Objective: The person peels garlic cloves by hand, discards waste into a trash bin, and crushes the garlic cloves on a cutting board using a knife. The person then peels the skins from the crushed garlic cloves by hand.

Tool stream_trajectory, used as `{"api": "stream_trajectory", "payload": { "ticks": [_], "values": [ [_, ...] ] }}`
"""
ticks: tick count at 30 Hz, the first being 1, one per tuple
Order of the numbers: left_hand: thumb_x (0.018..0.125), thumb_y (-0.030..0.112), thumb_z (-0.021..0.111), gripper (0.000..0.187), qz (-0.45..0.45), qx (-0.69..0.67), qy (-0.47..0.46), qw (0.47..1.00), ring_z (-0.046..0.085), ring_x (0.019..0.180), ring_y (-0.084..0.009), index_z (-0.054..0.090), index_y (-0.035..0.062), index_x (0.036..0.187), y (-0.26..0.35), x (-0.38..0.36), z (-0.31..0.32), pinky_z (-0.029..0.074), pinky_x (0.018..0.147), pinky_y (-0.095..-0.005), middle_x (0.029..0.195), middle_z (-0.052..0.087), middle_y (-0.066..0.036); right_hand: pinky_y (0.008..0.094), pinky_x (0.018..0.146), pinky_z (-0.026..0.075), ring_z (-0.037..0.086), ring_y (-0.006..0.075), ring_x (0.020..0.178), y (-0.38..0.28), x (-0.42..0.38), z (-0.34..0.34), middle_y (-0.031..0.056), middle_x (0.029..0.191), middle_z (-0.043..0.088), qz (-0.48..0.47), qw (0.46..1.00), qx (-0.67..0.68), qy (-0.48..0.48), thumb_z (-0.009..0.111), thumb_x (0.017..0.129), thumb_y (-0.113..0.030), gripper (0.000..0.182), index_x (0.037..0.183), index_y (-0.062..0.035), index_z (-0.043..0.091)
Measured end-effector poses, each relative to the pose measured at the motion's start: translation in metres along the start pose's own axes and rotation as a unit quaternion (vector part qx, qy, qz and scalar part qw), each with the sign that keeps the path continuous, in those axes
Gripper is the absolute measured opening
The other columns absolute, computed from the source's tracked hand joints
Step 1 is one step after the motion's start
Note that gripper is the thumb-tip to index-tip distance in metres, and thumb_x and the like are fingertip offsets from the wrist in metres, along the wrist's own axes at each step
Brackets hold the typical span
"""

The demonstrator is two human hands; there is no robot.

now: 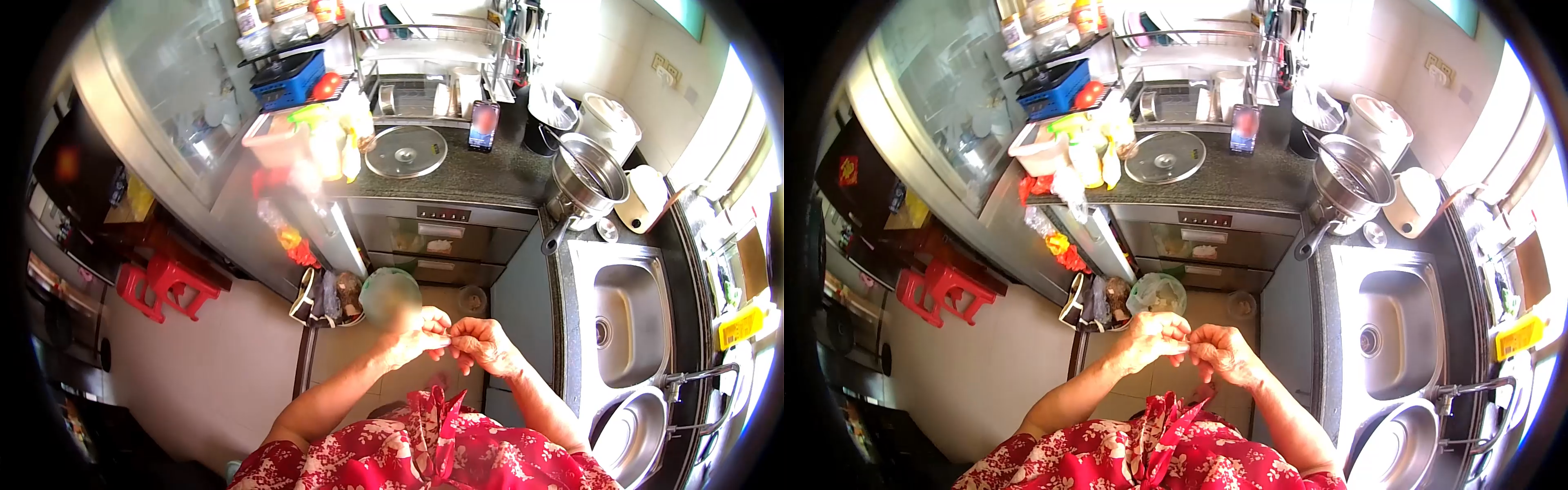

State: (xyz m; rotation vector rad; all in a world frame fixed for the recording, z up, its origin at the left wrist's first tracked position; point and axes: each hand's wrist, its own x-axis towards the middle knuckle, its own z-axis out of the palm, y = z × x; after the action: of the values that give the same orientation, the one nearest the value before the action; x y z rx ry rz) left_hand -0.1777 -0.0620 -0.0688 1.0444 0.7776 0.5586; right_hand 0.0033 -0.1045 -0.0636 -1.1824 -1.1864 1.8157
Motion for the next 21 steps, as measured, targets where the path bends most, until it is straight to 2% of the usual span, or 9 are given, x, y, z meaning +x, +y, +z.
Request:
{"api": "stream_trajectory", "payload": {
  "ticks": [8, 10, 15, 19, 21],
  "values": [
    [0.079, 0.004, 0.062, 0.013, -0.005, -0.005, -0.016, 1.0, 0.059, 0.056, -0.0131, 0.058, -0.0021, 0.09, 0.006, 0.039, -0.007, 0.05, 0.05, -0.0232, 0.072, 0.062, -0.009, 0.0216, 0.044, 0.042, 0.051, 0.0099, 0.048, 0.004, 0.017, -0.014, 0.0048, 0.069, 0.054, -0.011, 0.993, 0.068, 0.093, 0.05, 0.087, -0.009, 0.012, 0.085, 0.0026, 0.052],
    [0.078, 0.003, 0.063, 0.012, 0.003, 0.085, -0.004, 0.996, 0.058, 0.054, -0.012, 0.059, -0.0017, 0.088, 0.01, 0.048, -0.013, 0.049, 0.049, -0.0225, 0.071, 0.062, -0.008, 0.0216, 0.044, 0.042, 0.05, 0.0097, 0.047, 0.001, 0.021, -0.014, 0.0048, 0.068, 0.055, -0.013, 0.991, 0.068, 0.114, 0.05, 0.087, -0.009, 0.013, 0.084, 0.0026, 0.052],
    [0.078, 0.002, 0.063, 0.01, 0.017, 0.087, -0.045, 0.995, 0.057, 0.053, -0.0107, 0.059, -0.002, 0.086, 0.021, 0.063, -0.033, 0.048, 0.047, -0.0219, 0.068, 0.062, -0.007, 0.0218, 0.045, 0.042, 0.051, 0.0099, 0.048, -0.01, 0.036, -0.004, 0.0045, 0.066, 0.055, -0.028, 0.987, -0.007, 0.155, 0.048, 0.086, -0.01, 0.015, 0.083, 0.0042, 0.054],
    [0.078, 0.002, 0.063, 0.01, 0.019, 0.132, -0.064, 0.989, 0.057, 0.054, -0.0105, 0.059, -0.0026, 0.086, 0.029, 0.067, -0.049, 0.048, 0.048, -0.0219, 0.069, 0.062, -0.008, 0.022, 0.046, 0.042, 0.051, 0.01, 0.048, -0.021, 0.046, 0.001, 0.0043, 0.067, 0.056, -0.021, 0.985, -0.109, 0.135, 0.047, 0.087, -0.01, 0.018, 0.087, 0.0049, 0.055],
    [0.078, 0.002, 0.063, 0.011, 0.016, 0.149, -0.075, 0.986, 0.057, 0.054, -0.0106, 0.059, -0.0026, 0.087, 0.035, 0.067, -0.06, 0.048, 0.048, -0.022, 0.07, 0.062, -0.008, 0.0221, 0.046, 0.042, 0.051, 0.01, 0.048, -0.03, 0.053, 0.009, 0.0042, 0.066, 0.056, -0.011, 0.987, -0.1, 0.129, 0.046, 0.087, -0.01, 0.017, 0.087, 0.0044, 0.055]
  ]
}}
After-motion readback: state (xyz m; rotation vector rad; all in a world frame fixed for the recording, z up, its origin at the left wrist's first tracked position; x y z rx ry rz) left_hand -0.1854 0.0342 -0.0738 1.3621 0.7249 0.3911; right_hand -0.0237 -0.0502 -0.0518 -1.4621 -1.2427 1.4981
